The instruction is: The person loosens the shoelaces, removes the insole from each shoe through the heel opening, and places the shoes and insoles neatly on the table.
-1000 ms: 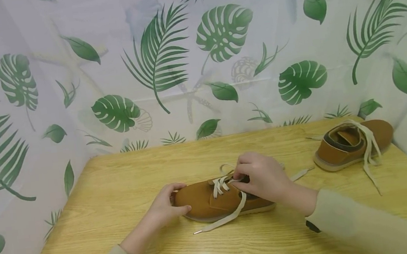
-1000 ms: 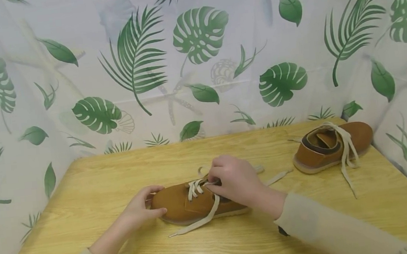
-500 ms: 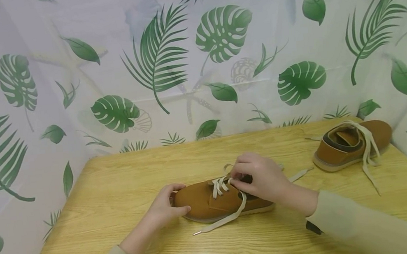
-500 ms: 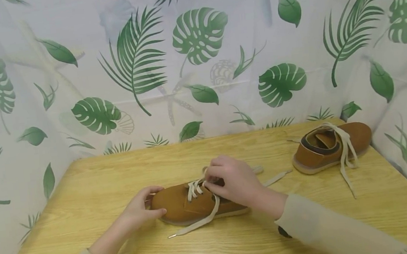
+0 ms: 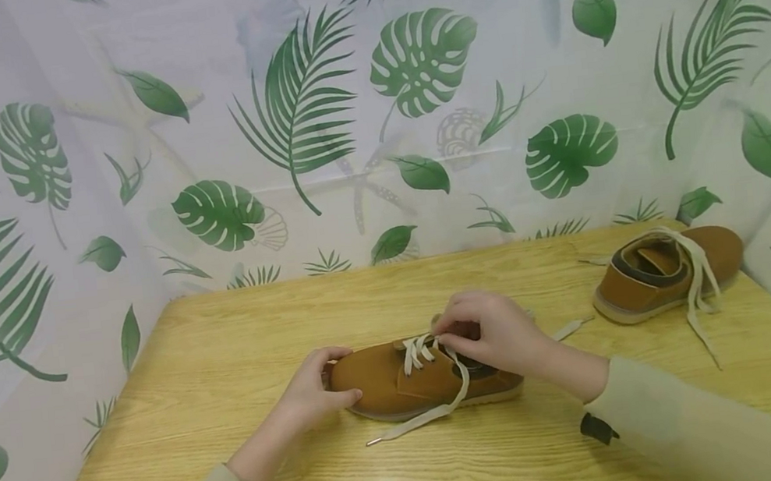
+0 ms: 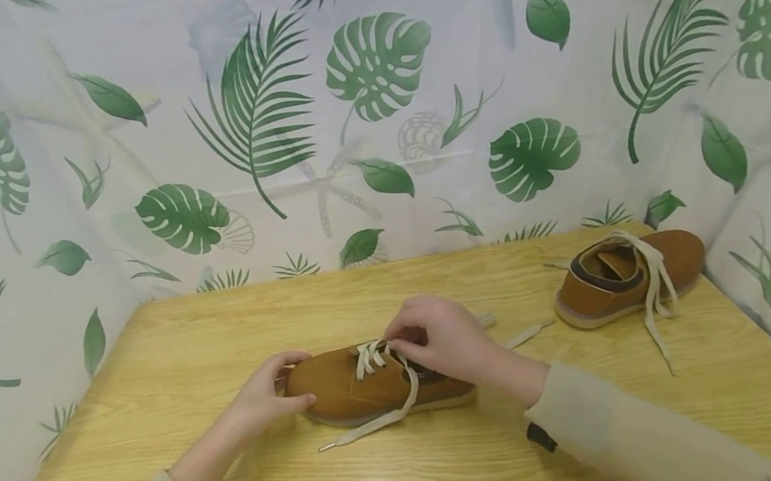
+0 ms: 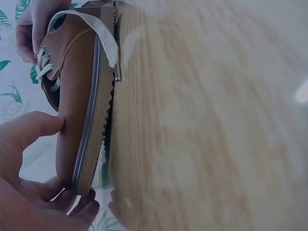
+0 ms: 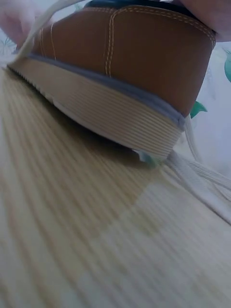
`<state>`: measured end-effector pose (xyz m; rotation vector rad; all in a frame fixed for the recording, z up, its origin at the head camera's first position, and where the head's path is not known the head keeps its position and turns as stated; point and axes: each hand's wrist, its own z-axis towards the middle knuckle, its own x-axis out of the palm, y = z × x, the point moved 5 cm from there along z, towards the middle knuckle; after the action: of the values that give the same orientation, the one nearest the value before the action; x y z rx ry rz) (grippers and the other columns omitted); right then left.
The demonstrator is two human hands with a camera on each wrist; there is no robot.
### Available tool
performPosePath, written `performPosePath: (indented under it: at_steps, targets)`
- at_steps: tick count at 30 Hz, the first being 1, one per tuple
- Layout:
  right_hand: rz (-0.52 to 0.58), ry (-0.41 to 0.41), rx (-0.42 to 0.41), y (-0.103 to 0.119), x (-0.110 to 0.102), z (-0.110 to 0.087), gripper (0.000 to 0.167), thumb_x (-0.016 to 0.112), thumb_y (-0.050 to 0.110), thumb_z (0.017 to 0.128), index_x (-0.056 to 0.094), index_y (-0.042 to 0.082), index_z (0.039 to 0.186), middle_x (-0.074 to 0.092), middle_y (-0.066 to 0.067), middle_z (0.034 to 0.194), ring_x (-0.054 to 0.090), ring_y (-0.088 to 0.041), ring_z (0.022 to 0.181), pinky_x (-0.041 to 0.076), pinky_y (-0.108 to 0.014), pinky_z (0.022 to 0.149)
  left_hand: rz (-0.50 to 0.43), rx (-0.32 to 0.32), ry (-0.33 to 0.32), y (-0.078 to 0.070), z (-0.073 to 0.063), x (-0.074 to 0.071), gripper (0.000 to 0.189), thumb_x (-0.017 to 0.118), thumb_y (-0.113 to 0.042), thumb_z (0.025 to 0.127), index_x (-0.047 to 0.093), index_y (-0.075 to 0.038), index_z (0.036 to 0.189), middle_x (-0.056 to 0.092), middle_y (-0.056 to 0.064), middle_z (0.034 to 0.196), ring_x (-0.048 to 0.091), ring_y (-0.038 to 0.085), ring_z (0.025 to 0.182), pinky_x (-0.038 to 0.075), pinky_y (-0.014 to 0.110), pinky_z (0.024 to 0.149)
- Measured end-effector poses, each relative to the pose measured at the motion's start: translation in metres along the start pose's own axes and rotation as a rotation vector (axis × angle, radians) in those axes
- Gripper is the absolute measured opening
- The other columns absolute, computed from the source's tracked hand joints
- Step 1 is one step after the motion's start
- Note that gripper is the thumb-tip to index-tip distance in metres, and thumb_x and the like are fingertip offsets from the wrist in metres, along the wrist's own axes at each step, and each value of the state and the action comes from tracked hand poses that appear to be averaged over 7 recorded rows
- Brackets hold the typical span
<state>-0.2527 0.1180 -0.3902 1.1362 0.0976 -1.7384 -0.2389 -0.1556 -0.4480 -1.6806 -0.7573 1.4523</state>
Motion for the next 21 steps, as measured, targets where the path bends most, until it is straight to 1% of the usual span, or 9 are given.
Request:
performPosePath:
  at_steps: [2,5,10,15,18,21]
  targets:
    - [-0.005,0.001,-0.009,0.002,0.000,0.000,0.016,0.082,0.001,0.091,0.081,0.016,0.096,0.072,0.004,0.090,0.057,-0.004,0.072,0.052,-0.022,0.061,0.000,-0.004,-0.003,0.001,0.000,0.000,0.061,0.083,-0.001,0.087,0.060,-0.004,0.143,0.054,0.020,0.149,0.056,0.040,0.133,0.049,0.057,0.112]
    - [0.030,0.000,0.019,0.002,0.000,0.000,0.017,0.081,0.000,0.090,0.080,0.017,0.093,0.071,0.003,0.091,0.057,-0.005,0.071,0.051,-0.022,0.060,0.002,-0.005,-0.003,0.001,0.000,0.000,0.061,0.083,-0.001,0.087,0.060,-0.004,0.143,0.054,0.020,0.149,0.055,0.040,0.134,0.049,0.057,0.113]
    - [0.159,0.013,0.124,-0.003,-0.001,0.002,0.015,0.082,0.002,0.091,0.081,0.016,0.090,0.070,0.000,0.090,0.051,-0.006,0.068,0.048,-0.022,0.059,-0.006,-0.006,0.009,0.000,-0.001,-0.001,0.061,0.083,-0.002,0.088,0.059,-0.004,0.144,0.052,0.020,0.151,0.054,0.042,0.136,0.048,0.058,0.114]
    - [0.284,0.035,0.238,-0.010,-0.002,0.004,0.009,0.079,0.003,0.094,0.081,0.012,0.093,0.072,-0.004,0.093,0.056,-0.006,0.075,0.051,-0.022,0.066,-0.018,-0.006,0.020,-0.001,-0.001,-0.002,0.062,0.083,-0.001,0.089,0.058,-0.004,0.145,0.052,0.020,0.151,0.054,0.042,0.137,0.050,0.057,0.113]
    - [0.334,0.055,0.307,-0.014,-0.003,0.005,0.005,0.076,0.004,0.096,0.080,0.008,0.095,0.071,-0.004,0.093,0.059,-0.006,0.080,0.051,-0.023,0.069,-0.019,-0.001,0.021,-0.002,-0.001,-0.002,0.062,0.082,-0.001,0.088,0.058,-0.003,0.145,0.052,0.021,0.151,0.054,0.042,0.136,0.050,0.057,0.112]
    - [0.347,0.089,0.345,-0.017,-0.003,0.005,0.003,0.075,0.006,0.098,0.078,0.006,0.097,0.070,-0.004,0.092,0.059,-0.007,0.080,0.051,-0.023,0.070,-0.021,-0.003,0.022,-0.002,-0.001,-0.003,0.061,0.082,0.000,0.088,0.058,-0.003,0.144,0.051,0.021,0.151,0.055,0.041,0.135,0.050,0.056,0.112]
